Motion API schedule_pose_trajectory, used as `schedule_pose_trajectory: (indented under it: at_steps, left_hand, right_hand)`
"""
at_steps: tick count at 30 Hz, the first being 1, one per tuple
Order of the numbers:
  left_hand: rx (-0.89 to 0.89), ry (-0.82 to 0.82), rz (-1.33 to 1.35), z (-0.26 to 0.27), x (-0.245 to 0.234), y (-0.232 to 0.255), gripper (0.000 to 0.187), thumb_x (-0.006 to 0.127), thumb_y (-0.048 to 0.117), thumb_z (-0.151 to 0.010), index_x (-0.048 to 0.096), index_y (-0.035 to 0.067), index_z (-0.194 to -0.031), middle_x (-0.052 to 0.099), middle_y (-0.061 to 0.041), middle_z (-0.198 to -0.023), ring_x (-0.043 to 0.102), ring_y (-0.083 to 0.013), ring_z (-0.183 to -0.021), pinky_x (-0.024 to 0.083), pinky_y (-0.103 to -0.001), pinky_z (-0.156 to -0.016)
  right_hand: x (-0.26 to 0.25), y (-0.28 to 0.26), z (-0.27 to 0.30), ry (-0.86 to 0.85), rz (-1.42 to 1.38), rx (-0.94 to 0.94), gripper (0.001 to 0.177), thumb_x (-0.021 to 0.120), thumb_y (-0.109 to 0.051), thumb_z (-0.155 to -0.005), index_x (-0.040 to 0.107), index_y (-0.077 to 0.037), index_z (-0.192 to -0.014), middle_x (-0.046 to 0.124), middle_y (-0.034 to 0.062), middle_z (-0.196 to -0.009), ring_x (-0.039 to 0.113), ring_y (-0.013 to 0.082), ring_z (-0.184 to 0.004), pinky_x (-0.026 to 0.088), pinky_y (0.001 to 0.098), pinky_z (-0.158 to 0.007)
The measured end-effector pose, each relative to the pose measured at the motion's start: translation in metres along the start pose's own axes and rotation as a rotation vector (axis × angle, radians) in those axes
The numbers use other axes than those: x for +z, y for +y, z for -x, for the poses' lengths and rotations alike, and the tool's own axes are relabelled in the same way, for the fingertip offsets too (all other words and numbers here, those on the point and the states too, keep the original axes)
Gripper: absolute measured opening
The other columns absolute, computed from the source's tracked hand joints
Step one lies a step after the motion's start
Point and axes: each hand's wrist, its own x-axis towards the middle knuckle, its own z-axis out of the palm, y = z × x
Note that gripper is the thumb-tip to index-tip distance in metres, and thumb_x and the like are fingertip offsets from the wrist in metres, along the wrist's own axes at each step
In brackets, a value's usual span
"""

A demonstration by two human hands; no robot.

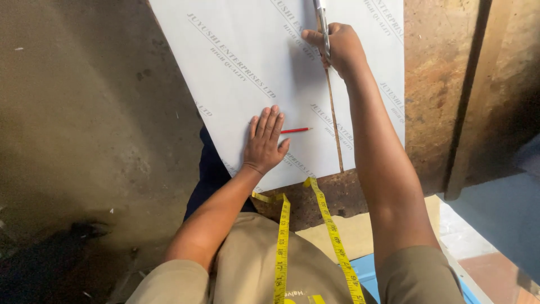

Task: The person uses large shears to cut a sheet of white paper on a wooden workbench. They hold the paper steady with one hand while cutting along a marked line with the other. The person briefly moves the cut piece aside and continues cutting the remaining sheet.

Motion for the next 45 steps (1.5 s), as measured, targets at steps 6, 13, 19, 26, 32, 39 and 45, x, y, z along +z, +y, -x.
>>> schedule_pose_trajectory:
  at_steps: [6,13,19,26,32,39,45]
  left_hand:
    - [0.006,0.006,-0.003,-0.003,-0.005,0.0,0.068,0.043,0.05,-0.117,0.034,0.008,-0.17,0.033,-0.013,-0.176,0.031,-0.0315,-0.165,0.025,-0.054,-0.136]
    - [0.006,0.044,0.0,-0.004,-0.008,0.0,0.066,0.04,0.05,-0.117,0.037,0.008,-0.168,0.036,-0.013,-0.175,0.034,-0.0314,-0.164,0.028,-0.053,-0.135]
    - [0.011,0.057,0.024,-0.005,-0.011,0.0,0.066,0.04,0.049,-0.118,0.035,0.008,-0.17,0.033,-0.013,-0.176,0.032,-0.0311,-0.165,0.027,-0.053,-0.136]
    - [0.018,0.065,0.029,-0.006,-0.01,0.002,0.065,0.04,0.047,-0.118,0.037,0.007,-0.169,0.034,-0.014,-0.176,0.033,-0.0315,-0.164,0.027,-0.053,-0.136]
    - [0.026,0.054,0.128,0.002,-0.001,-0.004,0.062,0.051,0.038,-0.12,0.025,0.02,-0.173,0.031,-0.015,-0.178,0.031,-0.036,-0.167,0.025,-0.057,-0.136]
    - [-0.022,0.107,0.401,-0.006,-0.02,-0.01,0.018,0.065,0.019,-0.108,0.065,0.024,-0.126,0.051,-0.012,-0.164,0.048,-0.0371,-0.155,0.039,-0.057,-0.124]
    - [-0.374,-0.266,1.085,-0.077,-0.149,-0.069,0.02,0.057,0.022,-0.102,0.063,0.013,-0.118,0.074,-0.005,-0.105,0.068,-0.0315,-0.089,0.049,-0.048,-0.08]
  right_hand:
    - [0.003,-0.007,0.001,0.016,-0.062,-0.025,0.057,0.09,-0.039,-0.095,0.04,-0.017,-0.078,0.048,-0.0004,-0.062,0.044,0.0121,-0.05,0.036,0.0293,-0.047]
    - [0.001,-0.004,0.0,0.01,0.001,-0.072,0.051,0.089,-0.036,-0.098,0.046,-0.017,-0.078,0.052,-0.0002,-0.059,0.047,0.0117,-0.048,0.037,0.0287,-0.049]
    - [0.0,-0.023,-0.025,-0.003,-0.02,-0.029,0.047,0.089,-0.044,-0.093,0.054,-0.014,-0.086,0.053,-0.0008,-0.065,0.048,0.0119,-0.051,0.041,0.028,-0.049]
    - [0.002,-0.028,-0.02,0.063,0.038,-0.021,0.05,0.092,-0.04,-0.094,0.049,-0.018,-0.078,0.049,-0.0014,-0.057,0.043,0.0115,-0.047,0.035,0.0293,-0.051]
    - [0.012,-0.029,-0.023,0.106,0.112,0.002,0.045,0.095,-0.042,-0.094,0.058,-0.018,-0.081,0.057,-0.001,-0.06,0.048,0.0108,-0.048,0.038,0.0282,-0.048]
    - [0.026,-0.034,-0.013,0.199,0.185,0.053,0.039,0.092,-0.038,-0.089,0.059,-0.018,-0.084,0.055,-0.0003,-0.062,0.048,0.0118,-0.052,0.039,0.0296,-0.052]
    - [0.027,-0.04,-0.018,0.207,0.438,0.091,0.045,0.086,-0.05,-0.094,0.067,-0.009,-0.092,0.065,0.0081,-0.075,0.058,0.0218,-0.069,0.043,0.0394,-0.064]
